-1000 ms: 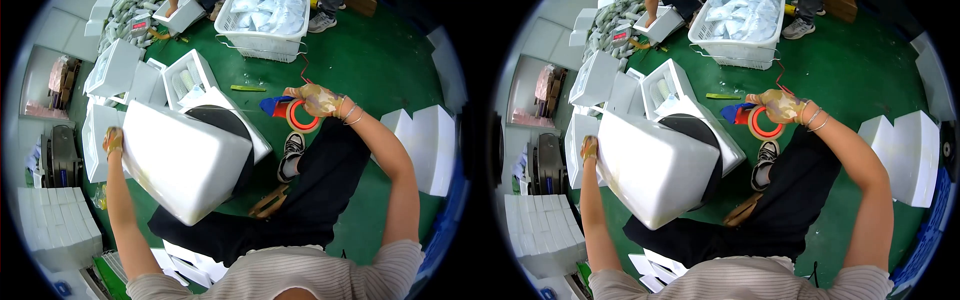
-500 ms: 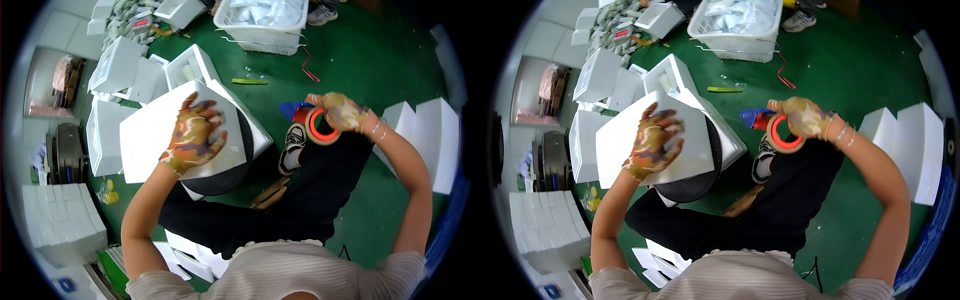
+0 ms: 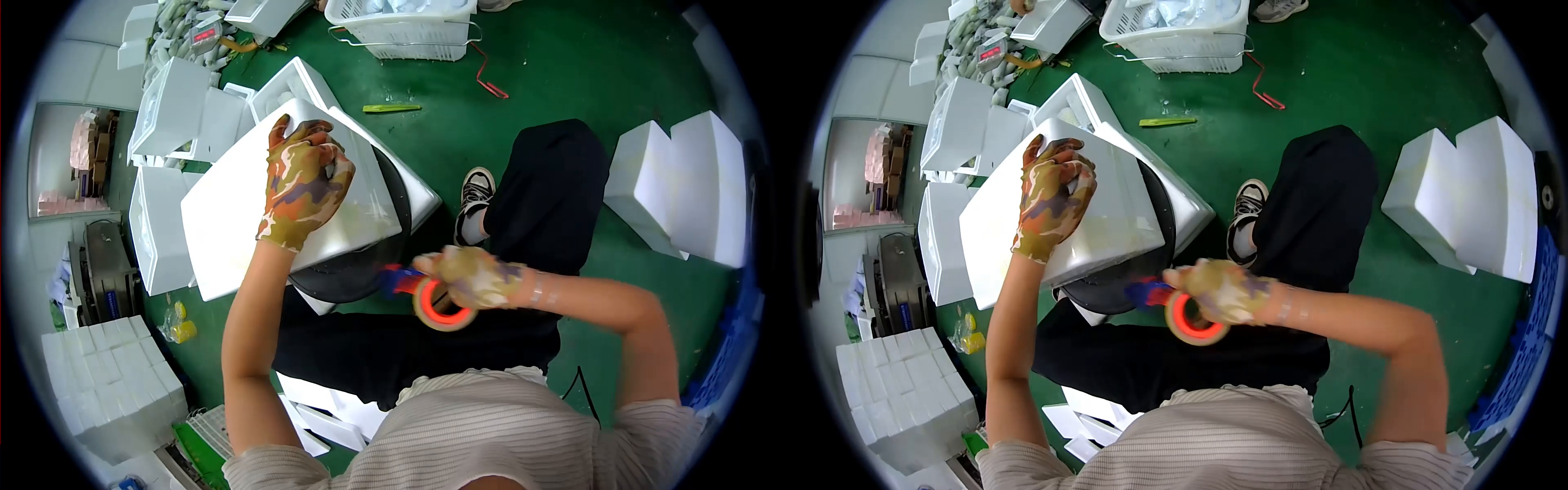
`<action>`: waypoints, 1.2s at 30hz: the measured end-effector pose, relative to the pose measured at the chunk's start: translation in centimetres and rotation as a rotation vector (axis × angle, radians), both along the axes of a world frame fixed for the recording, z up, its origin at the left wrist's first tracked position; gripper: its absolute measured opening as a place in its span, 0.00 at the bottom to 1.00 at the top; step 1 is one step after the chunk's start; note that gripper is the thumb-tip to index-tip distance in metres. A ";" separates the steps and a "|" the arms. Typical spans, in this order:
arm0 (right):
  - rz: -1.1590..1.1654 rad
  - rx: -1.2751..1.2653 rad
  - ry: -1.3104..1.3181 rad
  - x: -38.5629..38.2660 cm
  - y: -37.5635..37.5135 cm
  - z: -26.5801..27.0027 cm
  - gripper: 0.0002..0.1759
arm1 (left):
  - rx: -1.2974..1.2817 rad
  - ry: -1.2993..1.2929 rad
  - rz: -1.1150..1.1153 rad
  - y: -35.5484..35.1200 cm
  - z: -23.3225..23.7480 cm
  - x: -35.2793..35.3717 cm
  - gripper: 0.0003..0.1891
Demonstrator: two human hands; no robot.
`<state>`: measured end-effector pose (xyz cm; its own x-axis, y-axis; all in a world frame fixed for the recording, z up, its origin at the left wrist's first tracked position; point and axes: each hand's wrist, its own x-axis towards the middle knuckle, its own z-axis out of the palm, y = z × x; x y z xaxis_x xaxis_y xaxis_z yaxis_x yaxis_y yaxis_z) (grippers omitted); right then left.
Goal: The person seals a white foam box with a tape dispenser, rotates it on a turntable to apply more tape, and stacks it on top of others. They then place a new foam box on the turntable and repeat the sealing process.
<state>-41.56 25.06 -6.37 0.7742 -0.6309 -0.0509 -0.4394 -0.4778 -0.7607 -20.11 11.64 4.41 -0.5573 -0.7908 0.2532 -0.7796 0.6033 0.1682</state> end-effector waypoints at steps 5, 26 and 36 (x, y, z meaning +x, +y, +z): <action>-0.076 -0.325 -0.175 5.4 -2.7 -3.6 0.10 | 0.029 -0.064 0.037 -0.1 0.3 0.4 0.04; -0.874 0.316 -0.189 -4.8 -0.1 2.4 0.23 | 0.470 0.484 -0.314 11.6 -3.7 -1.0 0.11; -0.497 1.006 -1.218 2.9 -23.8 -5.4 0.21 | -0.199 1.125 1.161 23.9 -16.9 18.5 0.23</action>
